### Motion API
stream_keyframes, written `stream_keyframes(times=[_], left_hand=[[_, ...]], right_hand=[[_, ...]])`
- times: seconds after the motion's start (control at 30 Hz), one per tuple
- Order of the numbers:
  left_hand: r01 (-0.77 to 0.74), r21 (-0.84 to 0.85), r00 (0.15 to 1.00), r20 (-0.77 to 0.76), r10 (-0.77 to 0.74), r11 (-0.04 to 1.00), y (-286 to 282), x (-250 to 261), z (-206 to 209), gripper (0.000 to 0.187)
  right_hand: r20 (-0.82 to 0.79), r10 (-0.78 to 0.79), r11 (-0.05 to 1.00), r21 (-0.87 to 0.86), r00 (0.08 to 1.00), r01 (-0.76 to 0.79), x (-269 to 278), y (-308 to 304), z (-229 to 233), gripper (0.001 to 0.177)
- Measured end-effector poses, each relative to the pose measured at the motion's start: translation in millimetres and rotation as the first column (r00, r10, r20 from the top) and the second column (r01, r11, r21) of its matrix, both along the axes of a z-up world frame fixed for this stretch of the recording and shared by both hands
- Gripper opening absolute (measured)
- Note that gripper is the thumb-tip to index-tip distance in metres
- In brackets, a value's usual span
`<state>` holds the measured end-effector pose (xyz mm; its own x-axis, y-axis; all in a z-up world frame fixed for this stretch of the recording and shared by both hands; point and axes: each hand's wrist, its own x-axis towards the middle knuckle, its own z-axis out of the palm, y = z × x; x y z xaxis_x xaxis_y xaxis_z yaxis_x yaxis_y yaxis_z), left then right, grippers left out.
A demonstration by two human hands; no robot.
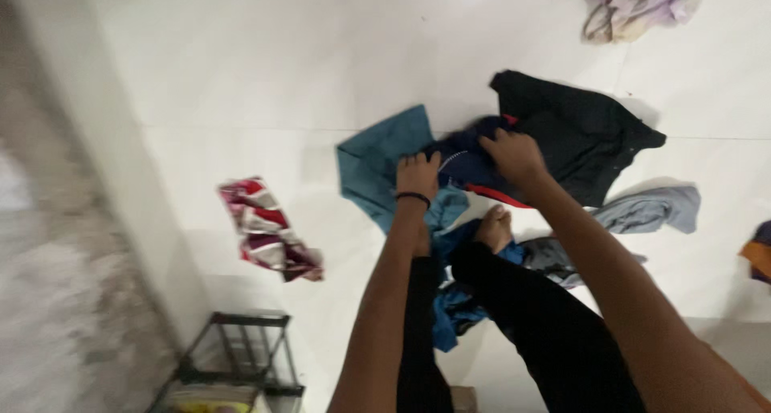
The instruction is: The person picks up clothing items from the floor by hand and places them on a pile on the bed.
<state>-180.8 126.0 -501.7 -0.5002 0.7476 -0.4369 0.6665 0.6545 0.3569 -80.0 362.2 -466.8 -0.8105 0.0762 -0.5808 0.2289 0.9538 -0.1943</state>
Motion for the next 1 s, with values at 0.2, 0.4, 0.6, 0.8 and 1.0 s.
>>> stream_keyframes(times=[0.2, 0.4, 0.6, 0.8, 1.0], left_hand=[[-0.227, 0.182, 0.973, 0.082, 0.215, 0.957, -38, -30, 176, 0.054], [-0.423, 0.316, 0.904, 0.210, 0.372, 0.849, -44, -21, 367, 0.053], [-0.374, 0.503, 0.926, 0.255, 0.280, 0.779, -29, -26, 526, 0.052], [-0.232, 0.524, 0.968, 0.205, 0.144, 0.820, 15, -28, 610, 0.052], [-0.105, 0.648, 0.976, 0.213, -0.046, 0.754, 48, -15, 661, 0.046]], right_hand=[[-0.021, -0.367, 0.923, -0.133, 0.930, 0.361, 38, -7, 149, 0.054], [-0.272, -0.661, 0.732, -0.438, 0.700, 0.522, 70, -43, 313, 0.061], [-0.322, -0.758, 0.644, -0.507, 0.567, 0.572, 85, -50, 475, 0.056], [-0.433, -0.746, 0.665, -0.509, 0.505, 0.546, 115, -40, 576, 0.056], [-0.434, -0.772, 0.623, -0.379, 0.463, 0.684, 137, -29, 651, 0.056]])
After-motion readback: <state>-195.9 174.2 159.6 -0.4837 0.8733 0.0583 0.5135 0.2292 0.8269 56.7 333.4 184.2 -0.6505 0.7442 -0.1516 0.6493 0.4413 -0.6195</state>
